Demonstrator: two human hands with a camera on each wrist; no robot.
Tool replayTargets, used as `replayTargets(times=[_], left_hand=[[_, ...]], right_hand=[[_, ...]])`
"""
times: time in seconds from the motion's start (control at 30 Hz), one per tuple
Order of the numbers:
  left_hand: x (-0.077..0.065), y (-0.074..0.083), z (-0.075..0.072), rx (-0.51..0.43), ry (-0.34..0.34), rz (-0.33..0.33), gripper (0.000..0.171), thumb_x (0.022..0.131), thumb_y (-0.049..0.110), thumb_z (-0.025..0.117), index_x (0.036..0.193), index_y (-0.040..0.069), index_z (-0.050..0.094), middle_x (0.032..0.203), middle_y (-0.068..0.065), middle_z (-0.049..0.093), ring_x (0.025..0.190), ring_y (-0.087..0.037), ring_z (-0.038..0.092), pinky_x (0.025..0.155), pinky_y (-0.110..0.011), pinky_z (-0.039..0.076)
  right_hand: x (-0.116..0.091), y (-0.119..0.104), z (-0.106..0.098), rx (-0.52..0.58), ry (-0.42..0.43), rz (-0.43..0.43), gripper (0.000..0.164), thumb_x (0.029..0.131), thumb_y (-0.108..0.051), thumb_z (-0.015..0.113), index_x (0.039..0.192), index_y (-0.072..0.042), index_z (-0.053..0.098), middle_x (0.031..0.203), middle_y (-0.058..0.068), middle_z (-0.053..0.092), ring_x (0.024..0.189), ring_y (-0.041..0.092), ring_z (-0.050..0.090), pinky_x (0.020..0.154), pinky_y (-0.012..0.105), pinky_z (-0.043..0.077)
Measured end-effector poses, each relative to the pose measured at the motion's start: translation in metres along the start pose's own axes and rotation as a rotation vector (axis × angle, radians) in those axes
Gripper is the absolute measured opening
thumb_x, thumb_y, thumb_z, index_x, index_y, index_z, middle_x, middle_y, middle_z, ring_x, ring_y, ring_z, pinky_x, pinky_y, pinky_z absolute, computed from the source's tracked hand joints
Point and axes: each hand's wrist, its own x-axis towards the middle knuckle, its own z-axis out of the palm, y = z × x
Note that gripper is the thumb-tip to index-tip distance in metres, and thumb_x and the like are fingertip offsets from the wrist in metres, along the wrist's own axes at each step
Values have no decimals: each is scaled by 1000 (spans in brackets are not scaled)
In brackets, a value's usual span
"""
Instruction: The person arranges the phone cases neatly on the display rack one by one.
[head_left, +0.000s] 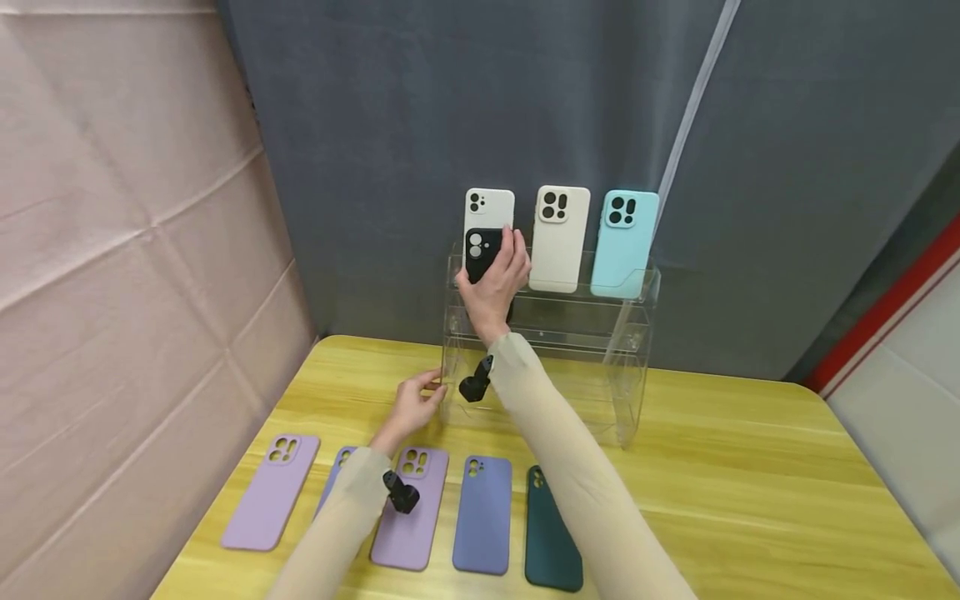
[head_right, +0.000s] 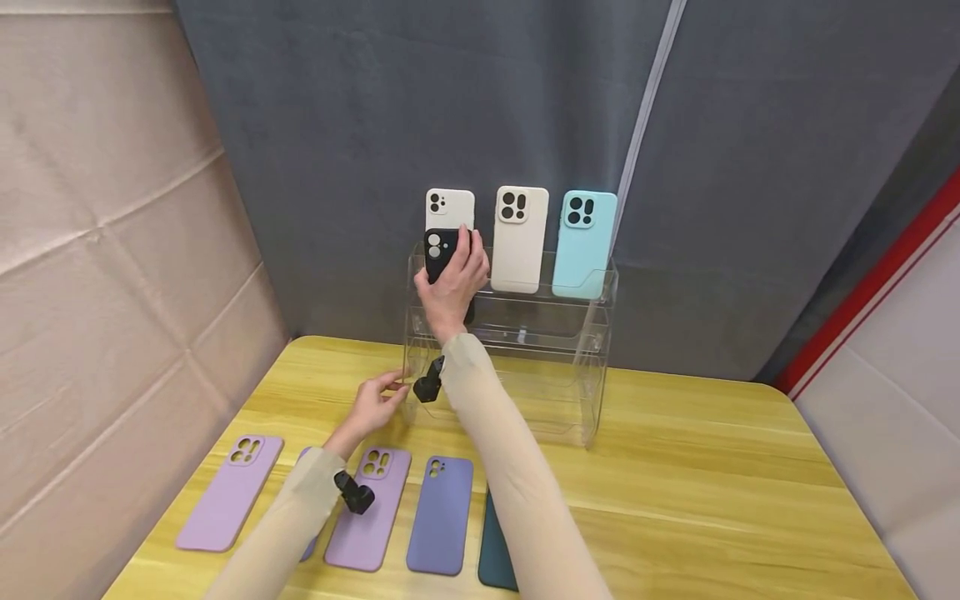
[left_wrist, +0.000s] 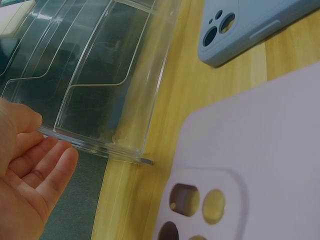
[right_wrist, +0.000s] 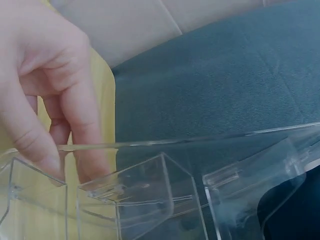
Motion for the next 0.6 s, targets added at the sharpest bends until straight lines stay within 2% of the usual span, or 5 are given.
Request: replayTargets(times=[0.33, 0.6], left_hand=[[-1, 0, 0, 9, 4, 7, 34, 88, -3, 59, 120, -12, 56, 118, -28, 58, 97, -36, 62, 75, -36, 56], [-2, 3, -2, 16, 5, 4, 34, 89, -1, 59, 122, -10, 56, 119, -27, 58, 98, -35, 61, 76, -38, 56]], right_hand=[[-15, -2, 3, -40, -21, 37, 86, 71, -18, 75, 143, -8, 29, 140, 17, 32, 122, 33, 32, 100, 45, 30], [-19, -9, 2, -87, -59, 93, 90, 72, -21, 78, 144, -8, 27, 141, 15, 30, 123, 31, 31, 103, 45, 29]])
